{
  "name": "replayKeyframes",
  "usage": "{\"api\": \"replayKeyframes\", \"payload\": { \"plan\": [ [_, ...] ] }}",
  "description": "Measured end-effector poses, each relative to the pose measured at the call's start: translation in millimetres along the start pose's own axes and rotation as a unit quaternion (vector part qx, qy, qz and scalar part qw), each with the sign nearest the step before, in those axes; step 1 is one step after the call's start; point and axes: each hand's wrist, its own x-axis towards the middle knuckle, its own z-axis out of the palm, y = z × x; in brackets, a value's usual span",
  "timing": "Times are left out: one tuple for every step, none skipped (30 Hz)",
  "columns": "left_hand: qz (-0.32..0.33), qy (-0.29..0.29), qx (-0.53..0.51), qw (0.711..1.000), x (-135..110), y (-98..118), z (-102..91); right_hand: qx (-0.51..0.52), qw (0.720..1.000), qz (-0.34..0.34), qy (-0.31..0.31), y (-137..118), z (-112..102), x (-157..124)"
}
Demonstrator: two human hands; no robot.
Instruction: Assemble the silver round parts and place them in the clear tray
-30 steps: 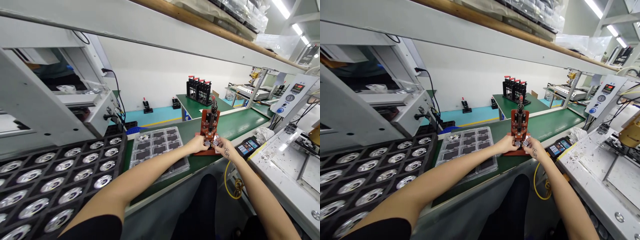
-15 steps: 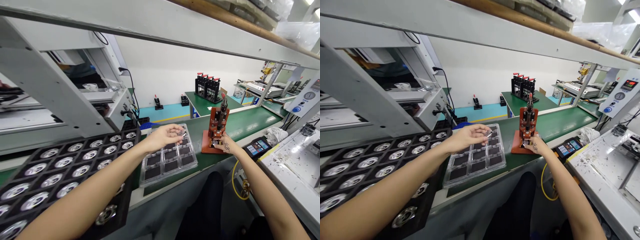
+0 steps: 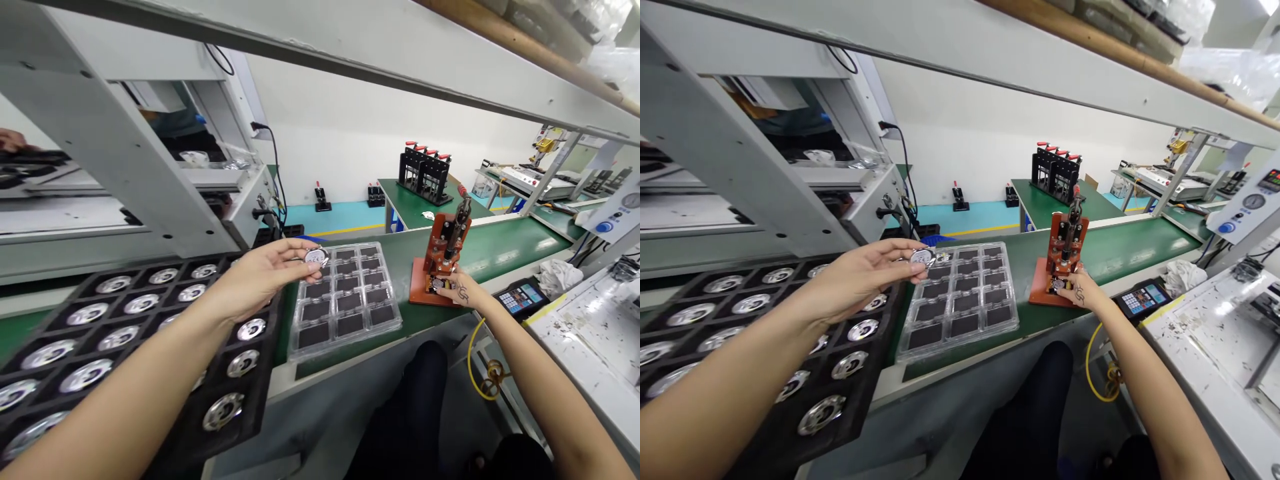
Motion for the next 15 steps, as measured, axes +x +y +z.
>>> {"api": "replayKeyframes", "payload": {
  "plan": [
    [0.002, 0.003, 0.003, 1.0, -2, 1, -1.7, 0.0, 1.0, 0.005, 0.003, -2, -3, -2],
    [0.004, 0.006, 0.008, 1.0, -4, 1, -4.2, -0.001, 1.0, 0.012, 0.005, -4, -8, -4],
    [0.008, 0.009, 0.018, 1.0, -8, 2, -7.7, -0.002, 1.0, 0.021, 0.008, -5, -15, -6],
    [0.012, 0.016, 0.034, 0.999, -12, 2, -12.2, -0.003, 0.999, 0.034, 0.014, -6, -26, -8],
    [0.016, 0.025, 0.055, 0.998, -17, 3, -17.2, -0.006, 0.998, 0.048, 0.026, -7, -40, -8],
    [0.022, 0.039, 0.08, 0.996, -22, 3, -22.4, -0.008, 0.997, 0.063, 0.047, -8, -56, -6],
    [0.026, 0.054, 0.108, 0.992, -27, 5, -26.8, -0.011, 0.994, 0.078, 0.077, -10, -73, 0],
    [0.03, 0.068, 0.134, 0.988, -32, 7, -30.0, -0.013, 0.989, 0.091, 0.115, -14, -91, 10],
    [0.033, 0.078, 0.157, 0.984, -36, 9, -31.3, -0.012, 0.983, 0.1, 0.156, -21, -107, 23],
    [0.037, 0.082, 0.173, 0.981, -40, 11, -30.6, -0.009, 0.977, 0.103, 0.187, -31, -122, 39],
    [0.042, 0.082, 0.182, 0.979, -42, 14, -28.1, 0.003, 0.972, 0.103, 0.211, -44, -135, 56],
    [0.048, 0.079, 0.185, 0.978, -44, 16, -24.3, 0.046, 0.971, 0.101, 0.21, -59, -144, 73],
    [0.055, 0.075, 0.185, 0.978, -45, 17, -20.0, 0.068, 0.973, 0.092, 0.199, -76, -151, 88],
    [0.061, 0.072, 0.183, 0.978, -46, 18, -16.1, 0.09, 0.974, 0.081, 0.191, -95, -155, 98],
    [0.066, 0.07, 0.181, 0.979, -48, 17, -13.3, 0.128, 0.973, 0.046, 0.187, -114, -156, 103]
  ]
}}
